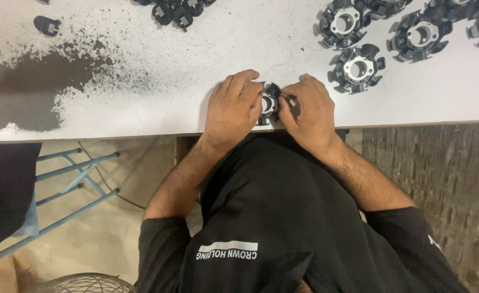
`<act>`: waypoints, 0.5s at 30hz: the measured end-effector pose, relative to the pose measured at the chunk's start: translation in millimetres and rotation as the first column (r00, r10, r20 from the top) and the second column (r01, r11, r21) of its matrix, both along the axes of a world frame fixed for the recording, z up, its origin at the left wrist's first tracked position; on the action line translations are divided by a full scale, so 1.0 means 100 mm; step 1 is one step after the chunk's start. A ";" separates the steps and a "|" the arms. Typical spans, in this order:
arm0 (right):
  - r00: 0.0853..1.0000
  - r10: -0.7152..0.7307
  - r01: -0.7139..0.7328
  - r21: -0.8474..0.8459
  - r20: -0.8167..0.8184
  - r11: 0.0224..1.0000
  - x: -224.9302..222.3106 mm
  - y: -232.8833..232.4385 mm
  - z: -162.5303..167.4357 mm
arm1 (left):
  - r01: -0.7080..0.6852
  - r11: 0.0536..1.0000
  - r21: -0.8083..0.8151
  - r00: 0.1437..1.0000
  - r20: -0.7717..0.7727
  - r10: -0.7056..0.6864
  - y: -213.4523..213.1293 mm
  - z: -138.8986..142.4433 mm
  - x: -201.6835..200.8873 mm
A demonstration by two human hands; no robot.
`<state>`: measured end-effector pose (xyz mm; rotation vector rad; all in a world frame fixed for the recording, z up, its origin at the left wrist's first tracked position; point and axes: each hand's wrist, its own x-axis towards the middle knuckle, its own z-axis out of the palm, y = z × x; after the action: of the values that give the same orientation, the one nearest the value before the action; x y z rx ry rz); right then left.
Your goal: The person sits at a workbench and assembles small black plastic wheel-like components by hand, fitting small inner parts into the hub of each housing and pressing them together. Finished assemblies are placed in a growing pile on the table, and the person repeatedly picks up the next unassembled housing to continue.
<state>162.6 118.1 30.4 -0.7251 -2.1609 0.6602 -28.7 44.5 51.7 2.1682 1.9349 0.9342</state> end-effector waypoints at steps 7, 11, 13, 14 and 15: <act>1.000 0.000 0.000 0.004 0.011 1.000 -0.01 0.01 0.03 | 0.080 0.997 0.021 0.996 -0.037 -0.079 0.03 0.09 -0.14; 1.000 0.010 -0.010 0.025 0.016 1.000 -0.01 0.02 0.03 | 0.157 0.987 -0.034 0.984 -0.083 -0.159 0.02 0.12 -0.13; 0.999 0.006 -0.007 0.019 0.034 1.000 -0.01 0.02 0.02 | 0.124 0.990 -0.062 0.992 -0.002 -0.125 0.01 0.10 -0.08; 1.000 0.012 -0.012 0.038 0.012 0.999 -0.02 0.01 0.01 | 0.111 0.991 -0.072 0.993 0.038 -0.109 0.01 0.09 -0.06; 1.000 0.016 -0.015 0.055 -0.008 0.998 0.00 -0.01 0.01 | 0.087 0.993 -0.082 0.995 0.062 -0.083 0.00 0.08 -0.06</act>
<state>162.3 116.8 31.0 -0.6765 -2.1705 0.6085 -34.4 44.9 59.5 2.1336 1.8065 0.8755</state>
